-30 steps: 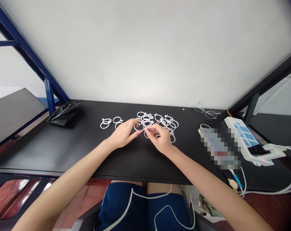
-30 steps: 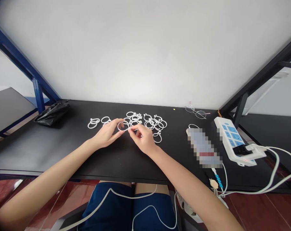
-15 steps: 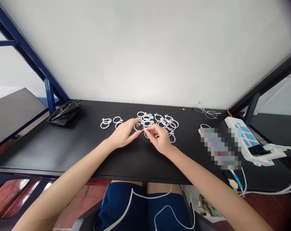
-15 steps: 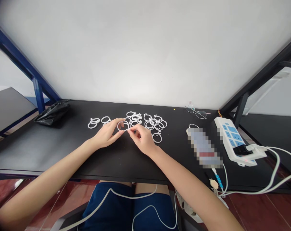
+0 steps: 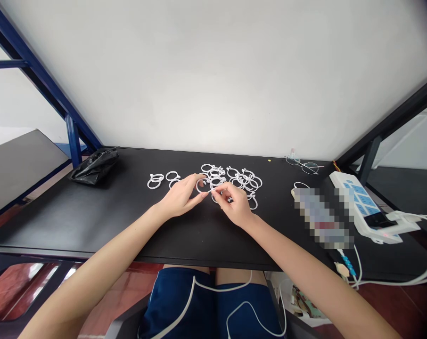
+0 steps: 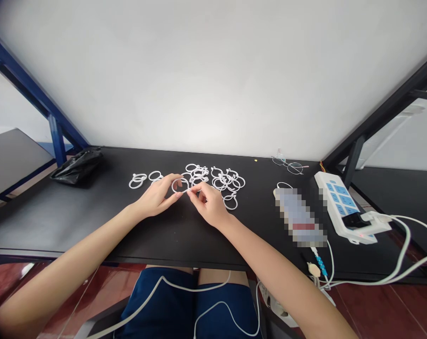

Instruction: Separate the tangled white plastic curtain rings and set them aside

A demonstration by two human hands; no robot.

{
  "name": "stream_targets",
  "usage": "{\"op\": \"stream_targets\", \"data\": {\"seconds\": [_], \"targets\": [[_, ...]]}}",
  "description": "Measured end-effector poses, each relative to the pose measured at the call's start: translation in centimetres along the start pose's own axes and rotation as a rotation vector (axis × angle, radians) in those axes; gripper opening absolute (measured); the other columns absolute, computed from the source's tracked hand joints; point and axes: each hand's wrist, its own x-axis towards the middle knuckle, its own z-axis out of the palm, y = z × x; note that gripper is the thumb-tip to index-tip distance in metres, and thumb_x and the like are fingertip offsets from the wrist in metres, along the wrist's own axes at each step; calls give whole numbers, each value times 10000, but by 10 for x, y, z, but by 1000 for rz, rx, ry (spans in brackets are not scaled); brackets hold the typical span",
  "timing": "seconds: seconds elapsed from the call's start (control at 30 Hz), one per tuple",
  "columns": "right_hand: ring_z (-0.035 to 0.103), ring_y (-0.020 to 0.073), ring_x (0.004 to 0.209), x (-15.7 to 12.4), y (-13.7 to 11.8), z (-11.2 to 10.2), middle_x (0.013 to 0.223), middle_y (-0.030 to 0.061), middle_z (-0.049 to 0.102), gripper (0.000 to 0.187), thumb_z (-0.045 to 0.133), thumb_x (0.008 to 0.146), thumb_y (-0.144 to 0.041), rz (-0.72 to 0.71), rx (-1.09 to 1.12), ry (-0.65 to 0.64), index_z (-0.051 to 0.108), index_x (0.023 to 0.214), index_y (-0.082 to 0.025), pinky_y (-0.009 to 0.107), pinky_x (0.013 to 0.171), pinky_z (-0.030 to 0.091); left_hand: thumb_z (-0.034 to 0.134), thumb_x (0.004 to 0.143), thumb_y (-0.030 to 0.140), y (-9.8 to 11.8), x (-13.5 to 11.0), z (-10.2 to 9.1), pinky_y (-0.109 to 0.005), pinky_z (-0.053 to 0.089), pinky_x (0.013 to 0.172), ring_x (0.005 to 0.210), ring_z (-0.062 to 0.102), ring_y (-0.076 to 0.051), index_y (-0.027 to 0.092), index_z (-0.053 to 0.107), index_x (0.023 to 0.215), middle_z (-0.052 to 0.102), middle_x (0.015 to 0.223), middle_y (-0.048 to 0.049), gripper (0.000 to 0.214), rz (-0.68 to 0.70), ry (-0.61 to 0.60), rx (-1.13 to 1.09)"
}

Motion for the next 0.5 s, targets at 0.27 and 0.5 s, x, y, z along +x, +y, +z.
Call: {"op": "stream_targets", "data": {"seconds": [0.27,0.5], "targets": [[496,92,460,0,-2,0,625,-35,582,109,562,926,-296,0,0,-25,547,863,-208,251,519,425,481,954,388,-1,0,-1,-318,492,782,846,597,-188,163,421,1247,611,1001,-84,374,12,6,14],[511,86,472,0,-1,0,642,-40,570,95,541,938,-292,-21,23,-128,537,891,-209,232,517,421,480,955,416,0,0,1,-289,487,716,810,596,-175,156,450,1243,610,939,-74,390,85,-23,18]]}}
